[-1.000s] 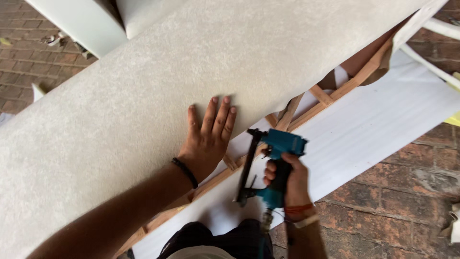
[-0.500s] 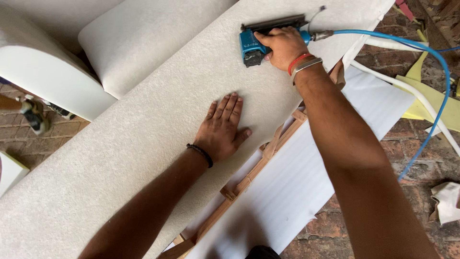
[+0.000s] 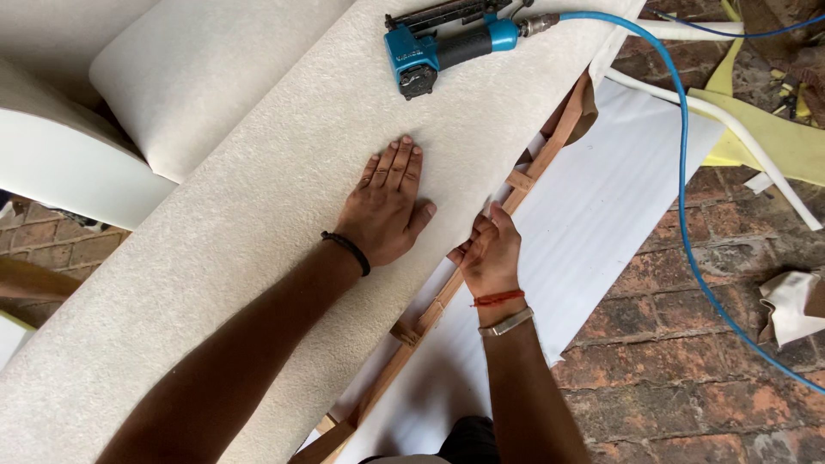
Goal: The person stretches and secures a light-colored fabric over a wooden chair frame using a pneumatic staple gun. They repeatedly pull the fabric taut, fold edges, and drive staples along the frame to attach the fabric to the chair.
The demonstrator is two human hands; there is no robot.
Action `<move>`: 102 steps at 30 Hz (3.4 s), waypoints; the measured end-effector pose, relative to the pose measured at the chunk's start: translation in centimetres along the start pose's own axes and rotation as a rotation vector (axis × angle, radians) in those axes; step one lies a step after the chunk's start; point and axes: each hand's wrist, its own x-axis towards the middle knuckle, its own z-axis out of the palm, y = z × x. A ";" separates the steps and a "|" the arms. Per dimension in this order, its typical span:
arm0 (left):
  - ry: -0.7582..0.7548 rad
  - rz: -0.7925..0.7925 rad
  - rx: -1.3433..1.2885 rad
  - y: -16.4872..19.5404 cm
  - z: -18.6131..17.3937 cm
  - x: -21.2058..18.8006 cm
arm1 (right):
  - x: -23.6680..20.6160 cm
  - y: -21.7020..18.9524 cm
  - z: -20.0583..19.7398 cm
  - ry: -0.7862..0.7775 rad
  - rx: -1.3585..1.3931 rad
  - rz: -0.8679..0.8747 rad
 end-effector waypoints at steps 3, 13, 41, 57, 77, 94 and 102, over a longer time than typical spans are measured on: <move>0.004 -0.003 0.009 0.0 0.5 -0.2 | 1.2 -0.7 0.6 -0.033 0.032 -0.129; -0.034 -0.013 0.084 0.4 1.0 0.1 | 0.1 -2.5 -0.1 -0.022 -0.134 -0.100; -0.033 0.264 0.167 4.6 0.8 5.7 | 5.3 -1.3 0.3 0.191 0.168 -0.392; -0.041 -0.019 0.093 1.3 -1.1 -1.2 | 9.5 2.4 -1.4 0.135 -0.020 -0.676; -0.214 -0.166 0.158 9.1 -0.4 6.5 | 8.8 2.3 -1.1 0.043 0.003 -0.676; -0.208 -0.166 0.236 9.6 -1.6 7.0 | 9.9 -16.5 19.1 -0.465 -2.133 -1.112; -0.187 -0.141 0.280 10.2 -1.3 6.3 | 5.3 -17.5 6.9 -0.193 -1.851 -1.194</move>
